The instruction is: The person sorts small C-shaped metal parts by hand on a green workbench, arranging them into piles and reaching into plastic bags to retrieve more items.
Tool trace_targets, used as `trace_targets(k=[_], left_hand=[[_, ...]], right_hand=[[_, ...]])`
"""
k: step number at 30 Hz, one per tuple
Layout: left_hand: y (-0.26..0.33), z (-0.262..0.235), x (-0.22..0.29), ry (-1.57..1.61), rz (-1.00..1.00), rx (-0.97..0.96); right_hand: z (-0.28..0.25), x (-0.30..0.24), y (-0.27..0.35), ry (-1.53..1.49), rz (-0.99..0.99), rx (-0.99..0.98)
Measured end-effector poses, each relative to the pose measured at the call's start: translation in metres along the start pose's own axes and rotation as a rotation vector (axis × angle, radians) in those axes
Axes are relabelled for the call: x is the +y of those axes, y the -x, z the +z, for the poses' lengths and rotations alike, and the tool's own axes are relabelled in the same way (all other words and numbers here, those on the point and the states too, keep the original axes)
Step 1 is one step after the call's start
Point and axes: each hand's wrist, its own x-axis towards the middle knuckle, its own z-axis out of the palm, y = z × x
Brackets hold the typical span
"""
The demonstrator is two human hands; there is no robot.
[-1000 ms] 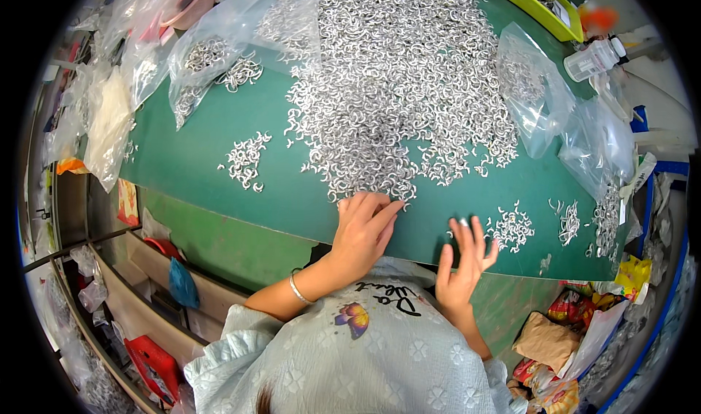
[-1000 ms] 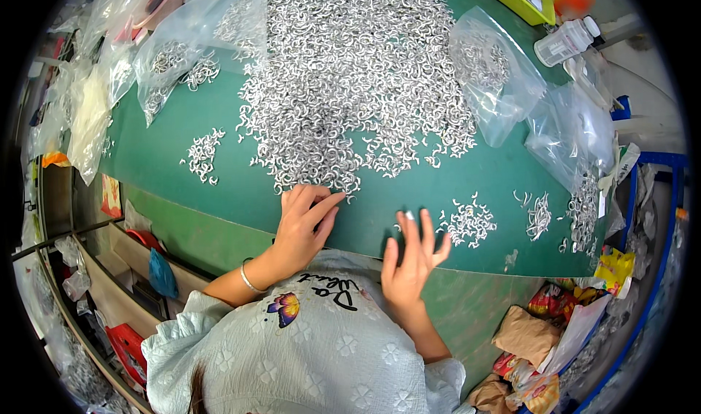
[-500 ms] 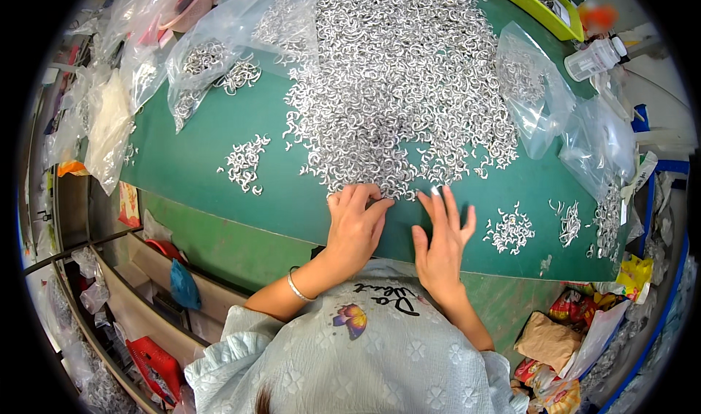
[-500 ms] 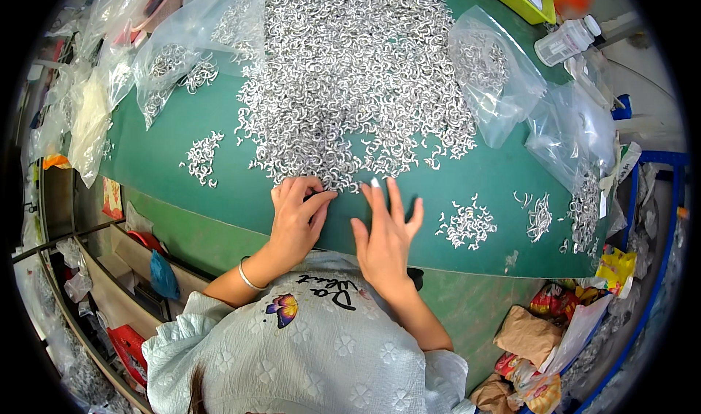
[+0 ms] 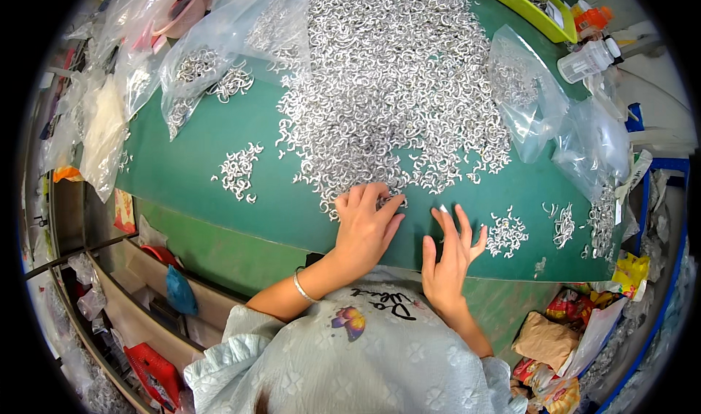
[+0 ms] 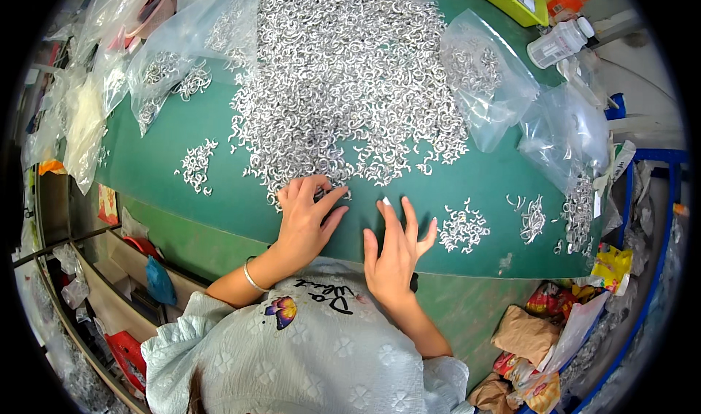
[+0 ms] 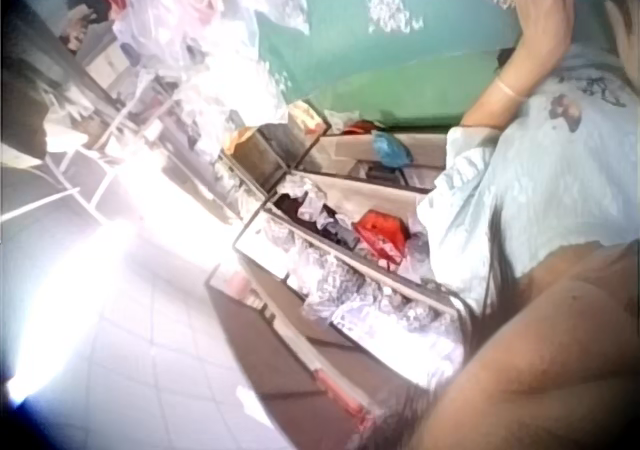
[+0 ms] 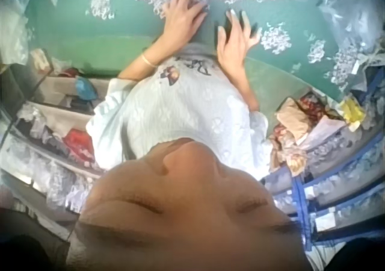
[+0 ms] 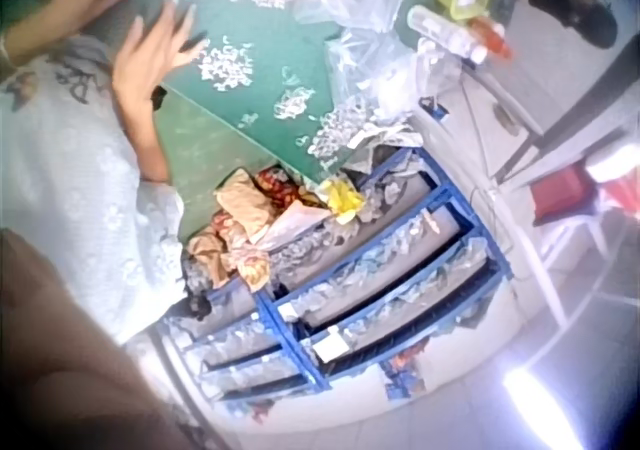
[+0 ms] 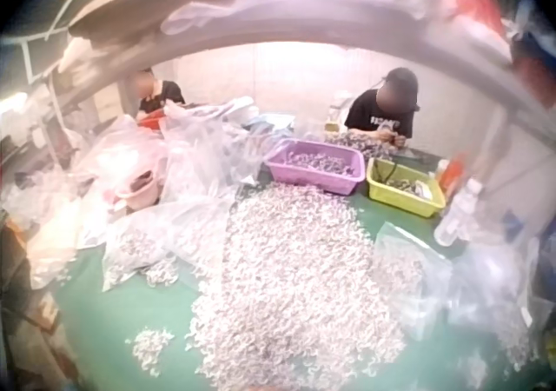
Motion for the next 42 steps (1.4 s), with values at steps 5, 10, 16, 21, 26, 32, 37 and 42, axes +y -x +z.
trace_targets(k=[5,10,16,21,26,32,37,42], left_hand=[[-0.004,0.008,0.002,-0.008,-0.004,-0.017],[-0.004,0.007,0.002,0.000,-0.004,-0.001],[-0.006,0.010,0.000,0.031,0.017,0.014],[-0.005,0.009,0.002,0.051,0.028,0.031],[-0.003,0.008,0.003,0.114,0.034,0.032],[-0.008,0.004,0.007,0.297,0.158,-0.051],[-0.034,0.000,0.013,0.358,0.264,-0.133],[-0.064,-0.010,0.021,0.335,0.366,-0.101]], right_hand=[[0.007,-0.004,-0.001,-0.088,-0.079,0.006],[0.002,0.007,0.008,-0.104,-0.027,0.048],[0.002,0.013,0.004,-0.140,0.015,0.169],[0.008,0.006,-0.008,-0.235,-0.046,0.162],[0.009,0.004,-0.016,-0.290,-0.062,0.159],[0.006,0.004,-0.020,-0.446,-0.072,0.217],[-0.009,0.010,-0.038,-0.520,-0.075,0.251],[-0.023,0.015,-0.059,-0.640,-0.077,0.233]])
